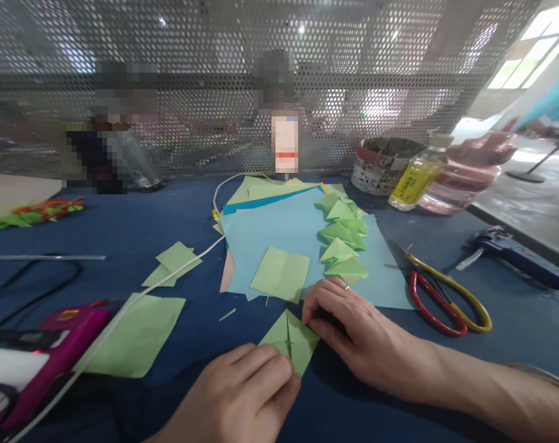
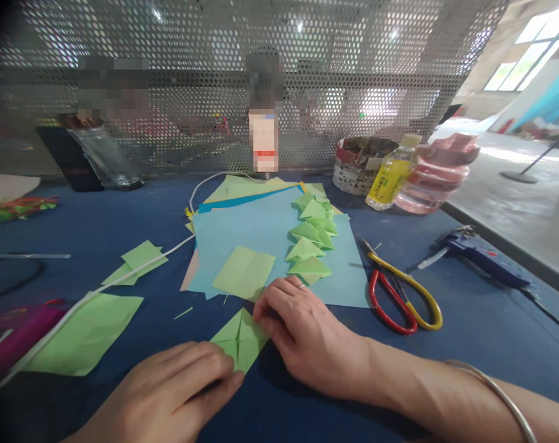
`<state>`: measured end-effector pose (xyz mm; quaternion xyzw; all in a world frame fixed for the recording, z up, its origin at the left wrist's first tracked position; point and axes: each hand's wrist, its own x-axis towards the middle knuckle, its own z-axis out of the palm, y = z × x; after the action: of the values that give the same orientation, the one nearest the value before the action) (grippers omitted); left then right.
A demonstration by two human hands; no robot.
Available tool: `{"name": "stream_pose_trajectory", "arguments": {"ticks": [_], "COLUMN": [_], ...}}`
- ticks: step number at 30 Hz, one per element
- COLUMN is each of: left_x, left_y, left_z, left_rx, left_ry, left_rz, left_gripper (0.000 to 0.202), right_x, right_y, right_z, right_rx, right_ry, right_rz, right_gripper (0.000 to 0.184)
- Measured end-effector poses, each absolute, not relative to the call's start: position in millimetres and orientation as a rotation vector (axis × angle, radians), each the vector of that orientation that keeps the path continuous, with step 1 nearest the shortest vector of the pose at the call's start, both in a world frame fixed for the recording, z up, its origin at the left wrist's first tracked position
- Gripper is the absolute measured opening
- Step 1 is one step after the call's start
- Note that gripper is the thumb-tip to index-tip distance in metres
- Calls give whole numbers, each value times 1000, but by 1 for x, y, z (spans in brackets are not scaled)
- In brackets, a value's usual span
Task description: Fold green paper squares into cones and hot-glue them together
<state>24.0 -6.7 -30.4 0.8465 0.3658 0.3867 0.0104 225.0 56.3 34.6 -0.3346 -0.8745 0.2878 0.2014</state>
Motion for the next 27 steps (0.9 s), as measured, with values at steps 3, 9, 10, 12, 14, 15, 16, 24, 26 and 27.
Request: {"name": "stream_pose_trajectory", "arguments": {"ticks": [3,9,10,12,14,15,16,24,26,27], "left_x": [24,25,25,24,24,23,23,20,18,18], "left_y": [-7,-5,-5,-5,-5,-4,-4,0,0,0], "left_z": [-30,-29,-30,-31,-30,-29,-27,-6,-4,-4], "left_rx": [2635,2702,2720,2721,2694,2684,2678,2820,2848,2850], "left_ry": [1104,1070,1052,1032,1010,992,975,914,915,913], "left_rz": [1243,1269,1280,1293,1295,1287,1281,1309,1293,1302], "left_gripper": [43,45,45,46,48,48,48,39,39,39], "right_x": [221,219,220,222,224,225,226,224,224,224], "right_y": [51,48,49,51,53,54,54,51,52,53], "right_z": [36,31,30,28,27,26,26,36,36,36], "right_rx": [-1023,-1106,-1093,-1060,-1012,-981,-948,-774,-732,-711], "right_ry": [-2442,-2461,-2459,-2464,-2473,-2478,-2485,-2632,-2633,-2633], "right_rz": [781,728,730,740,753,755,754,677,663,656], "right_gripper": [12,30,29,25,22,21,21,25,19,15]}}
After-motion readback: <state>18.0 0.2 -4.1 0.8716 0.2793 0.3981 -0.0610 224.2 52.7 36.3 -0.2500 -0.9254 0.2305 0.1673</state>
